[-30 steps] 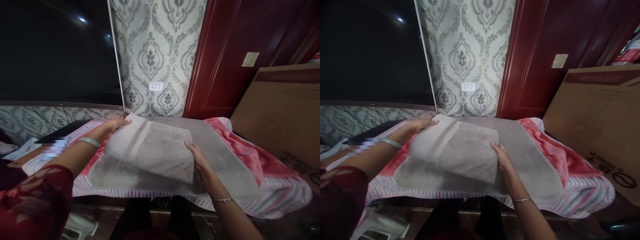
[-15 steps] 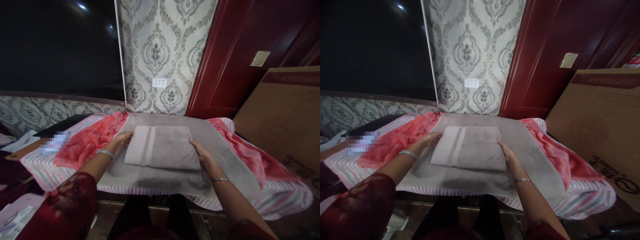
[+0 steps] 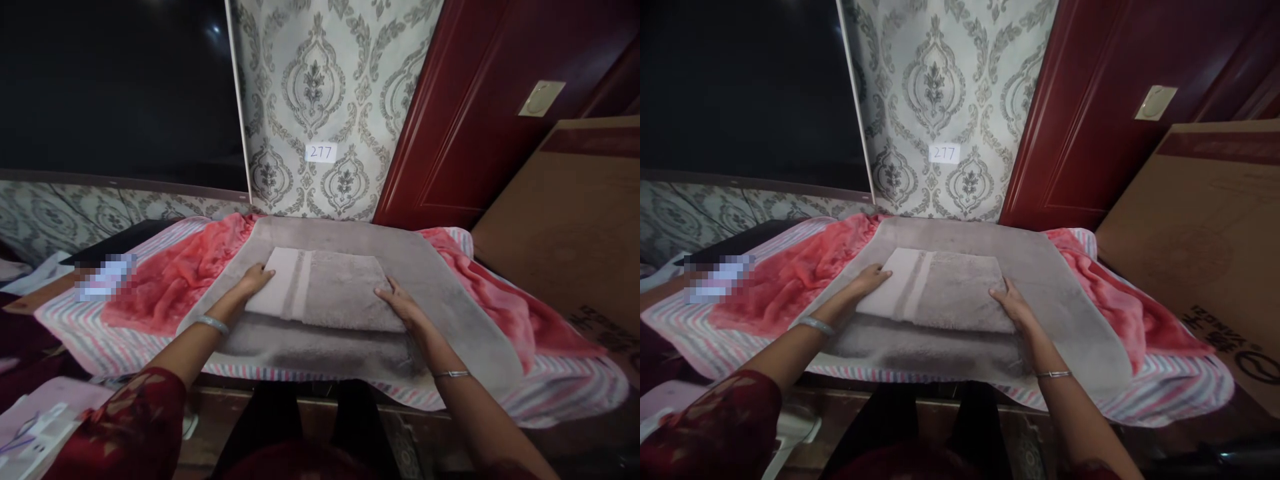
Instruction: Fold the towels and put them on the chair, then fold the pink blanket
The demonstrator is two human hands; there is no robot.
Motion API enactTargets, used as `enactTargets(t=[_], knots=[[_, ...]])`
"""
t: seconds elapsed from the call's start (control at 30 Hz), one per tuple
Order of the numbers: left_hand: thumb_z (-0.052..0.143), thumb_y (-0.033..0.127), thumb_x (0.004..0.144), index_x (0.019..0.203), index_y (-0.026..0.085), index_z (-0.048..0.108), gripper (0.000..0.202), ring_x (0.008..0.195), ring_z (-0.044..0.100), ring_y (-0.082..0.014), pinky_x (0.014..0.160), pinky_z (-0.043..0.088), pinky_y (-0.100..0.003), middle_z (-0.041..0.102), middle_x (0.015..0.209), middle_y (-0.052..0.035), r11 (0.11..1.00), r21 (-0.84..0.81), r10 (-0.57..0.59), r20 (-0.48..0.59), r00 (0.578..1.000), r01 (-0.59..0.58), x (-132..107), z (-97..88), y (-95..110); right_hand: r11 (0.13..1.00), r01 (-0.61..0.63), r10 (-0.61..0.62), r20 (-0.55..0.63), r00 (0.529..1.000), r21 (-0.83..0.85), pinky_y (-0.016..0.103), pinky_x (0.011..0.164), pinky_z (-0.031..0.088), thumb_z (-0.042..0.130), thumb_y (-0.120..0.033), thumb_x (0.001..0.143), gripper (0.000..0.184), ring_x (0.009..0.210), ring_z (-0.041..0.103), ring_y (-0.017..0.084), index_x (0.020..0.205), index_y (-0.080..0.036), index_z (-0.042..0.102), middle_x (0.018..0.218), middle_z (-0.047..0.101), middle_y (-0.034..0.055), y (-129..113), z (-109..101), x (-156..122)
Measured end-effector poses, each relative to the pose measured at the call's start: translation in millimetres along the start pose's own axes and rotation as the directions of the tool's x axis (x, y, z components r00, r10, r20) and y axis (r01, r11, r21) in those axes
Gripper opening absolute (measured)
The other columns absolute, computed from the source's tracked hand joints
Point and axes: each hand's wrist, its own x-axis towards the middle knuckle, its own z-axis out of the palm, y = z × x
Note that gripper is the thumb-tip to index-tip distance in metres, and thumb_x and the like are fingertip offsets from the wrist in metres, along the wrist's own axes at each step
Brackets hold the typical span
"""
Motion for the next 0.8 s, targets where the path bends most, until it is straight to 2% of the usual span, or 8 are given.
enactTargets(t=[0.1,0.23,0.4,0.5,0.57,0.67,0.73,0.8], knots=[[0.068,0.041,0.077,0.103,0.014,0.069,0.037,0.099,0.072,-0.0290,0.081,0.055,-0.033,0.077,0.099,-0.0107,1.000,-0.013,0.004,0.022,1.000,-0.004,-1,-7.9,0,0.997,0.073,-0.074,-0.042,0.996,-0.026,0.042,0.103,0.052,0.079,-0.040,0.074,0.079,0.120,0.064,0.029,0.146,-0.022,0.052,0.135,0.065,0.0101,0,-3,-4],[0.070,0.035,0.074,0.098,0.017,0.070,0.030,0.107,0.069,-0.0322,0.089,0.055,-0.036,0.077,0.102,-0.0117,1.000,0.029,0.000,0.004,1.000,0.000,-15,0.2,-10,0.995,0.103,-0.101,-0.073,0.992,0.014,0.046,0.108,0.047,0.081,-0.037,0.066,0.073,0.126,0.060,0.028,0.135,-0.025,0.060,0.134,0.066,0.0074,19,4,-19],[0.069,0.034,0.076,0.101,0.017,0.071,0.030,0.105,0.071,-0.0306,0.088,0.056,-0.035,0.077,0.104,-0.0115,0.994,0.107,0.024,0.020,1.000,-0.026,-26,1.3,-18,0.993,0.058,-0.061,0.025,0.998,0.107,0.044,0.102,0.053,0.077,-0.040,0.070,0.071,0.121,0.063,0.028,0.135,-0.023,0.057,0.136,0.064,0.0090,28,3,-27],[0.063,0.032,0.082,0.110,0.013,0.070,0.035,0.104,0.071,-0.0323,0.093,0.055,-0.040,0.077,0.106,-0.0148,0.979,0.200,0.046,0.011,0.999,-0.048,-22,-12.1,-10,0.985,0.064,-0.076,-0.073,0.994,-0.160,0.050,0.105,0.050,0.072,-0.035,0.074,0.070,0.120,0.063,0.032,0.140,-0.021,0.056,0.126,0.069,0.0114,19,-6,-23],[0.056,0.029,0.087,0.123,0.010,0.066,0.042,0.120,0.064,-0.0343,0.106,0.048,-0.045,0.071,0.122,-0.0194,0.957,0.278,0.098,-0.025,0.995,-0.087,-18,-16.2,2,0.900,0.144,-0.221,-0.144,0.965,-0.412,0.054,0.111,0.042,0.069,-0.031,0.076,0.070,0.127,0.058,0.035,0.143,-0.017,0.055,0.130,0.066,0.0155,7,-3,-17],[0.046,0.024,0.093,0.139,0.011,0.056,0.049,0.142,0.047,-0.0288,0.120,0.033,-0.040,0.054,0.150,-0.0185,0.906,0.365,0.232,-0.012,0.973,-0.212,-8,-3.8,30,0.695,0.330,-0.423,0.007,0.906,-0.638,0.050,0.121,0.030,0.059,-0.031,0.085,0.067,0.143,0.042,0.033,0.149,-0.010,0.049,0.149,0.052,0.0194,-25,34,-6],[0.046,0.023,0.094,0.144,0.013,0.053,0.051,0.147,0.041,-0.0255,0.122,0.029,-0.037,0.048,0.156,-0.0156,0.867,0.401,0.305,0.042,0.952,-0.295,-2,15.3,47,0.575,0.431,-0.427,0.194,0.883,-0.695,0.045,0.123,0.026,0.048,-0.029,0.092,0.066,0.147,0.037,0.030,0.153,-0.005,0.043,0.156,0.043,0.0196,-51,75,3],[0.047,0.025,0.095,0.146,0.014,0.051,0.053,0.149,0.037,-0.0269,0.124,0.026,-0.043,0.045,0.158,-0.0153,0.834,0.428,0.344,0.089,0.935,-0.348,0,37.7,56,0.485,0.494,-0.406,0.315,0.858,-0.722,0.042,0.124,0.024,0.041,-0.026,0.096,0.064,0.151,0.030,0.028,0.156,-0.002,0.037,0.162,0.034,0.0198,-73,118,12]])
